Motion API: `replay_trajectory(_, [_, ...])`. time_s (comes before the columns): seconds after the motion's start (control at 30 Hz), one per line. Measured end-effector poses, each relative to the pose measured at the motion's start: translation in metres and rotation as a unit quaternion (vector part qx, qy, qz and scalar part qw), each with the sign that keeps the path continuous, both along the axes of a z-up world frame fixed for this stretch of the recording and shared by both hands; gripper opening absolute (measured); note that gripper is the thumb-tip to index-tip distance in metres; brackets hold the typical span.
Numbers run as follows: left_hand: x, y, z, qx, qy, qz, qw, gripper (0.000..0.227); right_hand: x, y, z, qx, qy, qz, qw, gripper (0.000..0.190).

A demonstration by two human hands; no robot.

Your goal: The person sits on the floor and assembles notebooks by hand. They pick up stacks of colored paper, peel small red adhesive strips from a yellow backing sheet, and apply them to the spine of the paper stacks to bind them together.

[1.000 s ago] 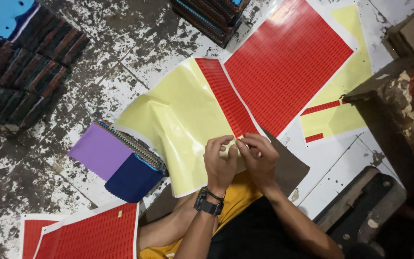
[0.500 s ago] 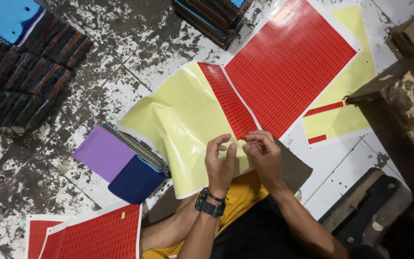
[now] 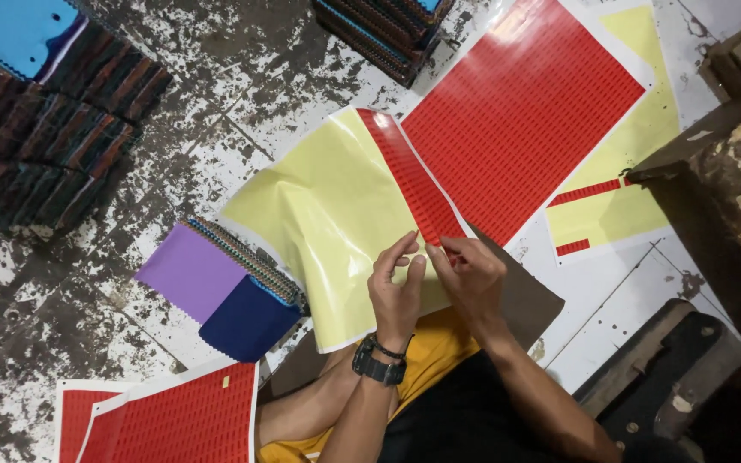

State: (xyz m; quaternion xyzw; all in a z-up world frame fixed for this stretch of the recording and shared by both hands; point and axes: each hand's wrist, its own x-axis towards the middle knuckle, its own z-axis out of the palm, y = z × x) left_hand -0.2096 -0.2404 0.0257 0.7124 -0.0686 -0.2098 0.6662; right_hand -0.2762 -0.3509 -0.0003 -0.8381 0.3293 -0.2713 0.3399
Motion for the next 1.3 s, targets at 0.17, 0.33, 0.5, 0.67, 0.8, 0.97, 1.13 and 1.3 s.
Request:
replay_trajectory(0.17, [0.0,0.0,-0.004,0.016,-0.014,-0.004,1.0,0.048,-0.001,0.01,0.009,-0.026,-0.035,0.006,0.999,0.017])
replay_trajectory(0.33, [0.001,0.0,-0.002,0.019,-0.011,-0.012,1.0,0.057,-0.005,0.002,0.027,0.086,-0.074,0.044,0.993,0.016])
replay_trajectory(0.5, [0.0,-0.001,-0.003,-0.02,-0.002,-0.002,1.0,0.058,-0.014,-0.008,0.031,0.21,-0.07,0.113,0.969,0.026])
replay_trajectory(0.67, [0.002,0.0,-0.005,-0.018,0.019,0.019,0.999,0.062,-0.002,-0.008,0.03,0.222,-0.041,0.046,0.973,0.026])
replay_trajectory(0.8, [0.004,0.0,0.007,-0.059,0.033,0.016,0.998,0.071,-0.002,-0.004,0.034,0.256,-0.057,0.084,0.961,0.02])
replay_trajectory(0.97, [0.0,-0.002,0.004,-0.068,0.043,0.037,0.996,0.066,0.002,-0.004,0.021,0.157,-0.026,0.045,0.986,0.027])
replay_trajectory(1.13, [-0.001,0.001,0.005,-0.059,0.049,0.057,0.995,0.065,0.009,-0.005,0.003,-0.02,0.006,0.024,0.999,0.023])
replay_trajectory(1.3, [-0.007,0.001,0.004,-0.028,0.01,0.06,0.998,0.065,0.01,0.006,0.008,-0.067,-0.036,0.005,0.997,0.016])
